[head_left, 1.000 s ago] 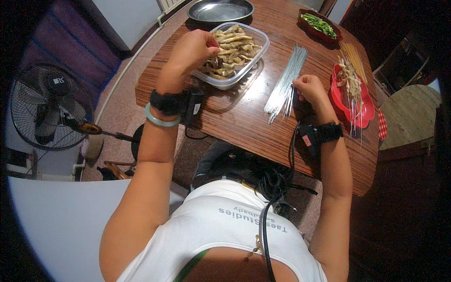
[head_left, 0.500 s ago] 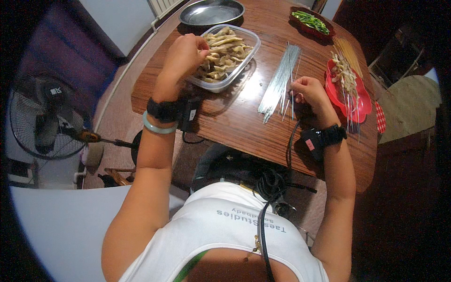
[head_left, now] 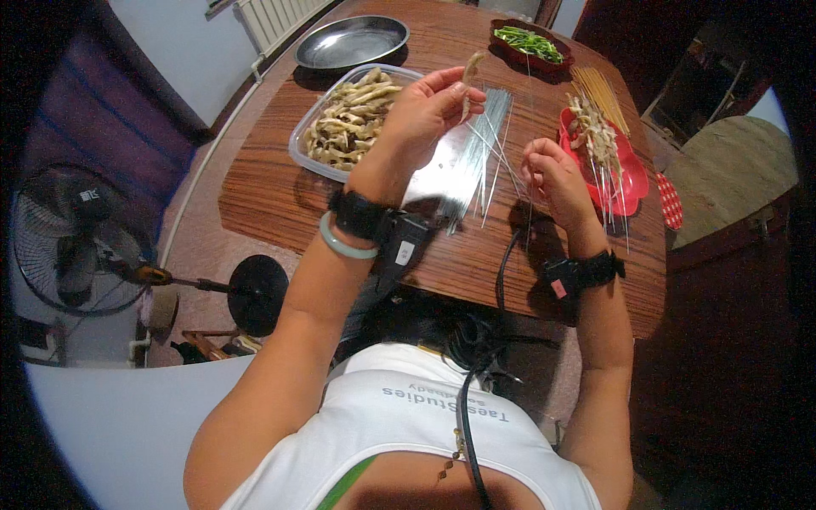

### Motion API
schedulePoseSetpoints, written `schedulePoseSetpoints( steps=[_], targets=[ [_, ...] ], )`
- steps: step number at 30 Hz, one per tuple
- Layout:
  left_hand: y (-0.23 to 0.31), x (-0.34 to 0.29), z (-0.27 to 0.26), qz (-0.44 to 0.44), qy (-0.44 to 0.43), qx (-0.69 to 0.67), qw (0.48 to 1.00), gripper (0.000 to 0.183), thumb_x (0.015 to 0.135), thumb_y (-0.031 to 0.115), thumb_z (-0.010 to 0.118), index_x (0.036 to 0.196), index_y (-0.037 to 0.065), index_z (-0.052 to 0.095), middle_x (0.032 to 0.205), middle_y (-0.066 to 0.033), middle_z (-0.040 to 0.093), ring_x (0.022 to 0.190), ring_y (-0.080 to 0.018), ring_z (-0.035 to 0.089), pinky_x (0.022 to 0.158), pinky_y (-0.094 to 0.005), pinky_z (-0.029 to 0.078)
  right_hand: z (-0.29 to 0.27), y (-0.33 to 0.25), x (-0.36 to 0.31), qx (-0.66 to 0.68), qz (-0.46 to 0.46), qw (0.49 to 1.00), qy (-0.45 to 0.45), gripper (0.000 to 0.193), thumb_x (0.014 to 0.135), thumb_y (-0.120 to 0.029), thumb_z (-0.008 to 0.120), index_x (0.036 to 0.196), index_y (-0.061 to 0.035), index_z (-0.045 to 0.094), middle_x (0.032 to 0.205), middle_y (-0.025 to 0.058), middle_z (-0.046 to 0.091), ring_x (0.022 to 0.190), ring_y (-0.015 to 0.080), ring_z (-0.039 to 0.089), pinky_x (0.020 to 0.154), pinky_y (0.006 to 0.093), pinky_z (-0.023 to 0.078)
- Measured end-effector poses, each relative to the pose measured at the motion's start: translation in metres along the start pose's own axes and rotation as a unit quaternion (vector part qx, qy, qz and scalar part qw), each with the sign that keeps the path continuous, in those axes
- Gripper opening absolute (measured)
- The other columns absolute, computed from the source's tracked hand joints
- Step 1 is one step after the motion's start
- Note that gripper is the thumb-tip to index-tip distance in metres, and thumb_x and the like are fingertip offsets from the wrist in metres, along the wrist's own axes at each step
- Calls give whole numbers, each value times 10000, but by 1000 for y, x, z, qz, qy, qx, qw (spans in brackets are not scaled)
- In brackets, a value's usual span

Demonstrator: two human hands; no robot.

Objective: The person skewers mushrooms by hand, taking them one by one from a plastic container and sliding them onto thin metal skewers before placing them on a red tray.

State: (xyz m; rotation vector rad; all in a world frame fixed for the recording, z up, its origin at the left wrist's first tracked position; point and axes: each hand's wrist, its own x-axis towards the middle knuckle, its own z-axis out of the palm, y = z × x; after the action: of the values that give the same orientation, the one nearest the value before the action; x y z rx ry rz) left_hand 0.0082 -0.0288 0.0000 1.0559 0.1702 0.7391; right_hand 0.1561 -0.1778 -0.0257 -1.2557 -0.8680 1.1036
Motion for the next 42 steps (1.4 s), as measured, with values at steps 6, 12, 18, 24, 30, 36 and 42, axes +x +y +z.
schedulePoseSetpoints(
  steps=[6,12,18,24,30,36,42],
  targets=[
    [-30,29,-4,-33,17,-104,994,208,864,132,415,1027,2,417,913,-146,568,747,-169,576,646,-240,490,-3,-11,-10,-32,-126,992,7,133,786,-105,465,917,-81,461,610,-8,487,432,27,353,366,151,267],
    [-33,31,-10,-22,55,-74,996,215,883,160,354,1014,-4,401,1047,-165,516,845,-218,558,699,-269,487,13,-5,-16,-78,-54,992,-82,163,858,-208,424,910,-63,480,542,11,476,396,53,390,351,168,285],
    [-21,29,-19,16,65,-102,993,201,885,138,338,1007,-11,398,1072,-180,502,874,-237,553,722,-293,491,35,-11,-24,-68,-20,987,-146,211,874,-189,379,999,-35,449,539,13,478,358,47,393,325,144,301],
    [-20,31,-24,38,56,-109,992,185,882,129,342,995,2,416,1066,-183,506,886,-253,550,728,-309,486,36,-10,-29,-81,25,985,-148,177,846,-162,421,979,-64,484,533,-7,447,399,53,368,355,168,277],
    [-15,29,-25,68,80,-88,991,174,879,125,354,989,6,419,1043,-178,522,874,-255,558,731,-308,482,38,-11,-29,-119,43,979,-158,182,850,-192,418,970,-77,492,540,-10,459,399,48,376,359,166,278],
    [-13,27,-22,72,78,-92,990,168,879,124,355,981,8,422,1051,-171,522,877,-247,558,729,-298,478,36,-9,-28,-124,32,978,-167,180,850,-192,416,969,-81,492,543,-11,463,404,50,387,359,169,292],
    [-13,27,-21,79,76,-72,991,172,881,124,347,983,6,420,1058,-175,519,879,-248,557,722,-294,479,34,-5,-25,-134,30,978,-158,184,849,-196,418,968,-76,491,549,-11,458,413,55,394,356,171,300]
  ],
)
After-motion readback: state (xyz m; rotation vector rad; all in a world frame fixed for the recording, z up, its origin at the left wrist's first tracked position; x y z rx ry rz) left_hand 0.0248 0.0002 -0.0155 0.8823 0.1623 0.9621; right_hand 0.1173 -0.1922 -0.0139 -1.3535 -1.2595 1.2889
